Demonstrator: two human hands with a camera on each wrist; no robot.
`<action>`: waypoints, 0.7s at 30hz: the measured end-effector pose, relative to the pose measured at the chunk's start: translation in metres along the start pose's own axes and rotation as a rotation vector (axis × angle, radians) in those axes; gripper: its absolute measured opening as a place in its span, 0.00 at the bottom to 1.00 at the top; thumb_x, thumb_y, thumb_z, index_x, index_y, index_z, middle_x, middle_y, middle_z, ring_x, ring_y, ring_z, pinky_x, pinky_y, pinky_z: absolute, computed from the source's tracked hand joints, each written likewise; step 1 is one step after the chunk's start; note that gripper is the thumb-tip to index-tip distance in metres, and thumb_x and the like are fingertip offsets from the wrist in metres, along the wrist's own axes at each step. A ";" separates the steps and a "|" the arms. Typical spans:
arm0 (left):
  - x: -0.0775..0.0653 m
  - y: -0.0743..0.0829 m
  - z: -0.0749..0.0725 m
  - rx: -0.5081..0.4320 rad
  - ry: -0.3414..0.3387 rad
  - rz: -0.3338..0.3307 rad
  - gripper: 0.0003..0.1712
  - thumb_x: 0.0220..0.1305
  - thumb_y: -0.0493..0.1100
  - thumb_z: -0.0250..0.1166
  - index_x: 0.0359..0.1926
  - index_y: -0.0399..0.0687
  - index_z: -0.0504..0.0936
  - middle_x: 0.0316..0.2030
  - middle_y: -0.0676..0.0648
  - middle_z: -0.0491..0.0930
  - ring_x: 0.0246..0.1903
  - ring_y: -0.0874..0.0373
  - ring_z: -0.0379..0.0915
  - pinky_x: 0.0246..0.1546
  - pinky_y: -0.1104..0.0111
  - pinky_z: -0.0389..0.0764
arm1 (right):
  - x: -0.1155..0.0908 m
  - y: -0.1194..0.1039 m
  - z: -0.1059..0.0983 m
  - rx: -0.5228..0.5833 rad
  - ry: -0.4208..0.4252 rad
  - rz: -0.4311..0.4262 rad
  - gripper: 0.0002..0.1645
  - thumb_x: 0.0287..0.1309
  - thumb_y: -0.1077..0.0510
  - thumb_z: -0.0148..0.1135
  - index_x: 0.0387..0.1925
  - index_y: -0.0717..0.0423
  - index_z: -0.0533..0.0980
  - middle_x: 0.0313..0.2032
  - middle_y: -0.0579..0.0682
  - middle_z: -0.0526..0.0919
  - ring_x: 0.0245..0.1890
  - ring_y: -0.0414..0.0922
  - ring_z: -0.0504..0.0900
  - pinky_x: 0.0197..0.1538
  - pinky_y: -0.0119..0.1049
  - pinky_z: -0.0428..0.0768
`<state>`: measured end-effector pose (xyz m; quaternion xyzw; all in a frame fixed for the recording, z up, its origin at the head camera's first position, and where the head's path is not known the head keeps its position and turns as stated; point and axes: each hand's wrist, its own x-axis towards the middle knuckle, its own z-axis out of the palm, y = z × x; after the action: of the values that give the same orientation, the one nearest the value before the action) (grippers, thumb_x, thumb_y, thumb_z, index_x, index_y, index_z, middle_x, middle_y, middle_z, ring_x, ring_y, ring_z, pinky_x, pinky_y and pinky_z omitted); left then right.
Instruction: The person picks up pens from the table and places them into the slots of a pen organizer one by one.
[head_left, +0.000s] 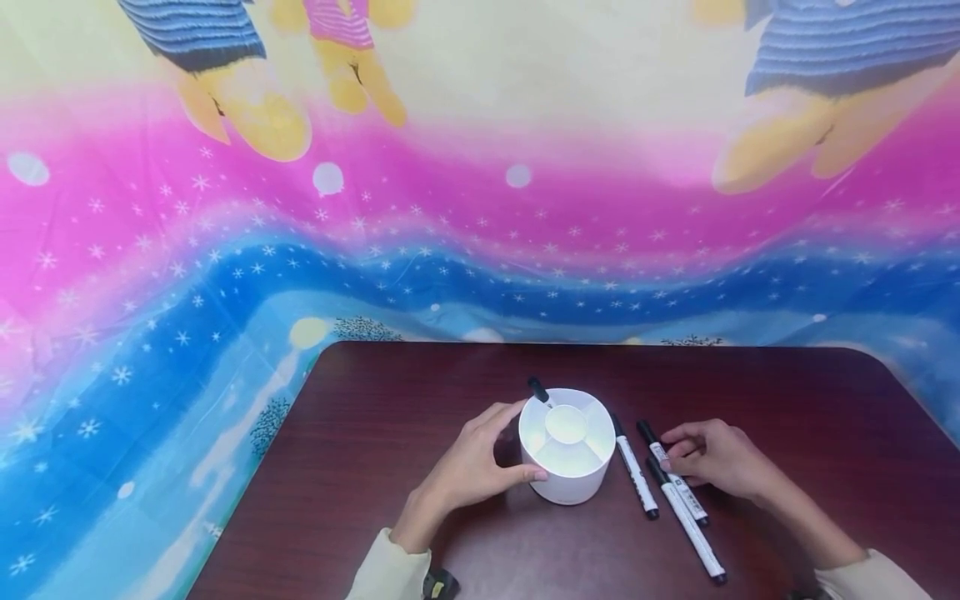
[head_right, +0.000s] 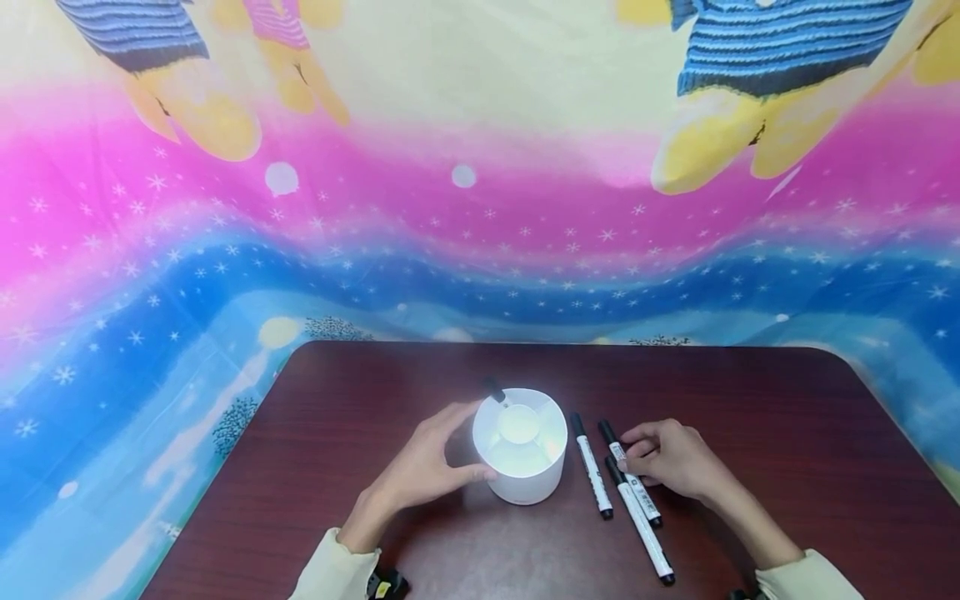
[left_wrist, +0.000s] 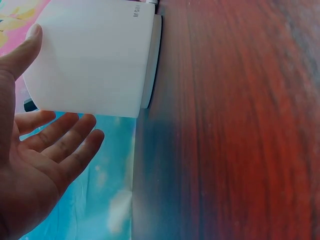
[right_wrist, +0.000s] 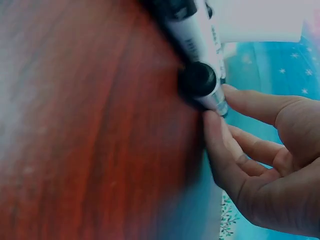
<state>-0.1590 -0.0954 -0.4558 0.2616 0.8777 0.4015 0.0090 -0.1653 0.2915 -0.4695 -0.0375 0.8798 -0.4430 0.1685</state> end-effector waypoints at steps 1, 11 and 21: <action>0.000 0.000 0.000 0.000 0.000 0.001 0.55 0.55 0.64 0.83 0.81 0.67 0.67 0.64 0.58 0.80 0.63 0.61 0.77 0.66 0.56 0.82 | 0.000 0.000 -0.001 0.009 -0.007 -0.001 0.30 0.64 0.62 0.74 0.62 0.76 0.77 0.39 0.54 0.88 0.38 0.46 0.90 0.39 0.39 0.92; 0.000 0.000 0.001 0.004 -0.002 -0.009 0.55 0.55 0.63 0.83 0.81 0.68 0.67 0.64 0.58 0.80 0.63 0.61 0.77 0.66 0.56 0.82 | -0.014 -0.004 -0.019 0.097 -0.060 -0.060 0.33 0.72 0.63 0.64 0.69 0.80 0.69 0.49 0.60 0.89 0.44 0.40 0.88 0.45 0.40 0.91; 0.000 0.001 0.000 0.009 -0.002 -0.007 0.55 0.55 0.64 0.83 0.81 0.66 0.68 0.64 0.57 0.80 0.61 0.61 0.77 0.64 0.59 0.83 | -0.020 -0.024 -0.016 0.220 0.019 -0.142 0.36 0.73 0.61 0.67 0.71 0.80 0.65 0.54 0.69 0.85 0.45 0.37 0.89 0.49 0.40 0.92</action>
<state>-0.1588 -0.0950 -0.4555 0.2592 0.8803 0.3972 0.0100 -0.1535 0.2939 -0.4367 -0.0768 0.8226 -0.5478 0.1315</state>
